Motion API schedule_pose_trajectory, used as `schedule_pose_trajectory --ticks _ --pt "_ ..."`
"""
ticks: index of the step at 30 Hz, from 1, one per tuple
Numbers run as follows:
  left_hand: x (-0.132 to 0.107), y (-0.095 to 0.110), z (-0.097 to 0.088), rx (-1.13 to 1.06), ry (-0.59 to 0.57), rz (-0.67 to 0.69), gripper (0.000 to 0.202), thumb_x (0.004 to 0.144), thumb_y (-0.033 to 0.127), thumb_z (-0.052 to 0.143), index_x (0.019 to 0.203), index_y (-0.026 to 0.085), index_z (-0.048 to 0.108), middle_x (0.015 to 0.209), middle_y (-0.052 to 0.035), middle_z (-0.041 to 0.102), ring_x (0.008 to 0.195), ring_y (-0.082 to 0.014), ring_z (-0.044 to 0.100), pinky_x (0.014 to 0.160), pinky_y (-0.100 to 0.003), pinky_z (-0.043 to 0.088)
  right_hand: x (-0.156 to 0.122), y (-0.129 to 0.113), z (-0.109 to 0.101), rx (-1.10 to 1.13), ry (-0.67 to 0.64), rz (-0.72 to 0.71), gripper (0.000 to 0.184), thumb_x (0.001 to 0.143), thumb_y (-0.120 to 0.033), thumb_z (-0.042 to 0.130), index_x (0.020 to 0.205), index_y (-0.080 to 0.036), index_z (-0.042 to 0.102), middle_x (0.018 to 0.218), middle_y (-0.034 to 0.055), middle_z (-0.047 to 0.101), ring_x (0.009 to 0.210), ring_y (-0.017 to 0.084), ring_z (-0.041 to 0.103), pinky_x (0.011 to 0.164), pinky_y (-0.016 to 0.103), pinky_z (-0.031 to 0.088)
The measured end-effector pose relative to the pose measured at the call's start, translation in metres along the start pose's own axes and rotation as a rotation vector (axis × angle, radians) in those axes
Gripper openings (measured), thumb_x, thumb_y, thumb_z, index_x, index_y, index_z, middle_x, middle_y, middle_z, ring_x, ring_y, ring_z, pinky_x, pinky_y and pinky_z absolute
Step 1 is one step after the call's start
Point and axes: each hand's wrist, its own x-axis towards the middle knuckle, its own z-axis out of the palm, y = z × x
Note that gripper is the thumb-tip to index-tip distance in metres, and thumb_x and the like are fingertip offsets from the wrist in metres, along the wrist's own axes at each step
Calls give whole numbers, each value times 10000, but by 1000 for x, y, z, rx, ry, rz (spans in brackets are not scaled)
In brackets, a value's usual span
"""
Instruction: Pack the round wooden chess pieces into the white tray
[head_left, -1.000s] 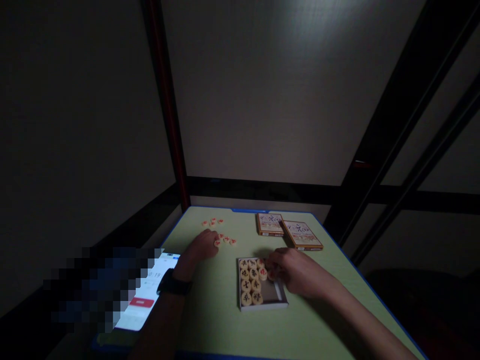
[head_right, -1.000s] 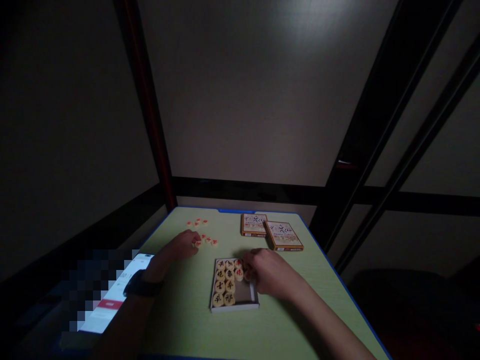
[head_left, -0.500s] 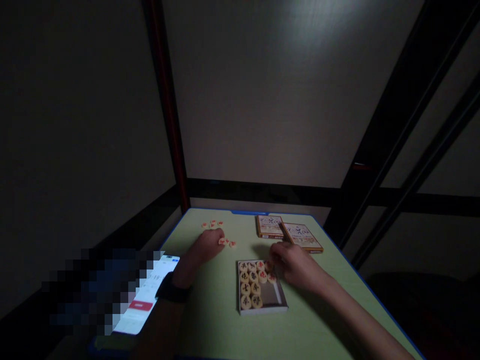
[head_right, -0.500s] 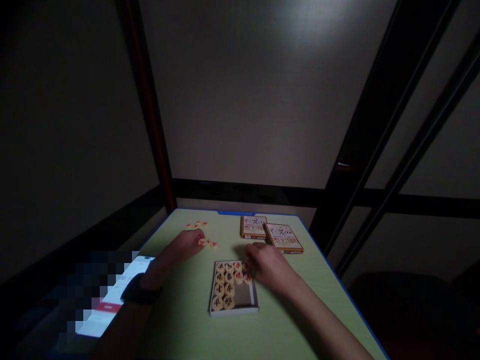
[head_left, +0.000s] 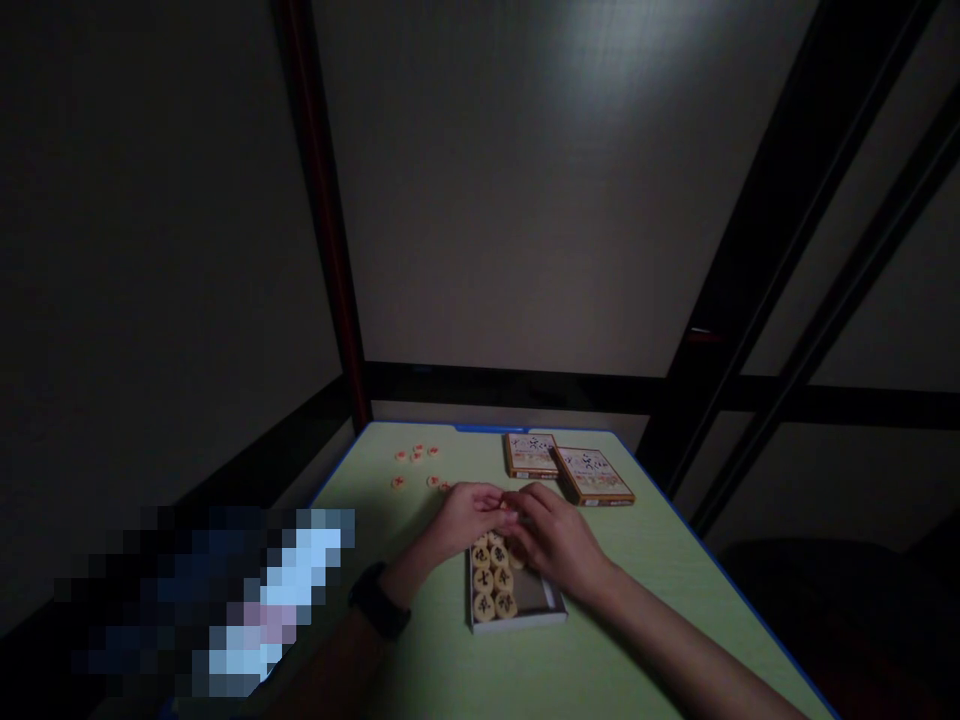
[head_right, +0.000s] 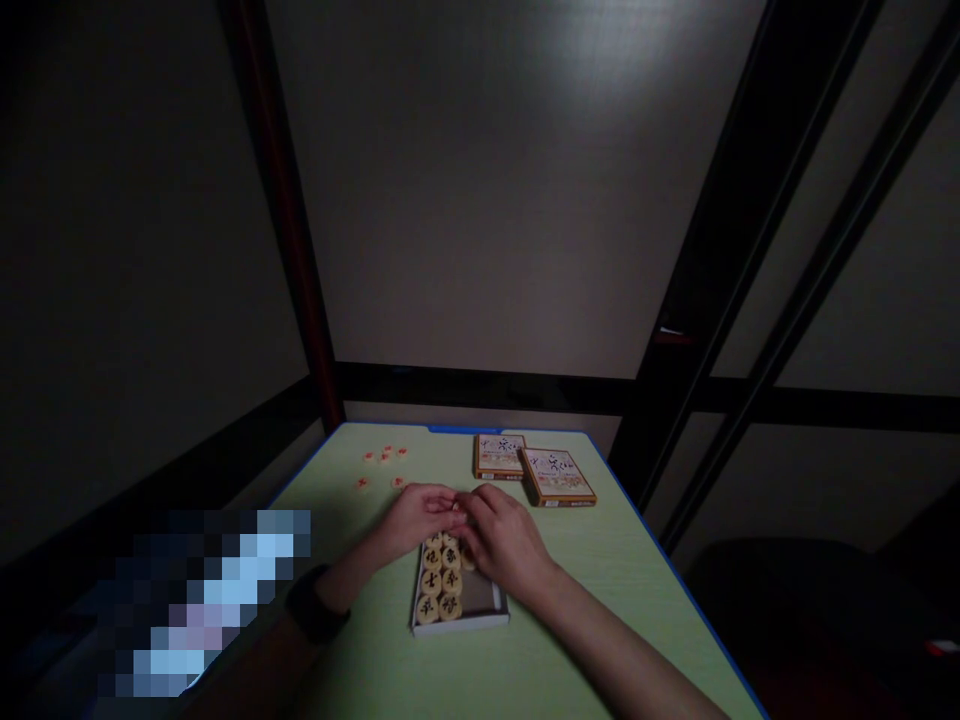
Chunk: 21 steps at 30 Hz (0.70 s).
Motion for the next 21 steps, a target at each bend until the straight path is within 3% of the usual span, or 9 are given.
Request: schedule_pose_trajectory --ticks 4,8,10,12,15,21 --pt "-3 7 -6 -9 -70 -11 465 540 458 893 830 124 748 867 -107 775 832 -231 719 824 -354 570 4 1 -14 -18 -72 -11 220 942 -227 546 1130 -163 642 995 111 662 886 220 632 774 321 506" --pt "-4 18 -20 96 6 17 461 610 458 848 912 121 761 902 -125 778 851 -236 721 798 -337 572 8 1 -34 -14 -197 75 129 883 -147 583 983 -150 664 930 88 684 881 206 628 775 294 468" --pt "-2 22 -31 183 165 93 372 714 464 753 888 135 761 886 -116 776 844 -225 716 778 -317 567 8 1 -42 -35 -293 101 120 837 -95 588 897 -158 670 873 65 683 842 193 625 745 277 447" --pt "3 22 -45 262 406 165 306 757 442 670 795 147 742 816 -90 764 809 -206 706 760 -292 558 6 -1 -47 -56 -373 89 133 786 -71 611 852 -165 679 858 54 678 832 188 623 727 268 428" --pt "10 17 -62 347 663 154 275 757 398 590 716 155 713 690 -53 720 698 -181 681 686 -269 539 5 -5 -50 -90 -427 45 143 741 -79 656 833 -176 705 894 57 668 852 193 619 709 267 403" --pt "12 11 -75 497 790 47 280 764 381 539 627 182 681 616 -31 693 624 -177 657 647 -267 498 6 -8 -46 -182 -492 64 143 721 -62 610 743 -179 691 779 46 662 794 188 590 627 263 327"
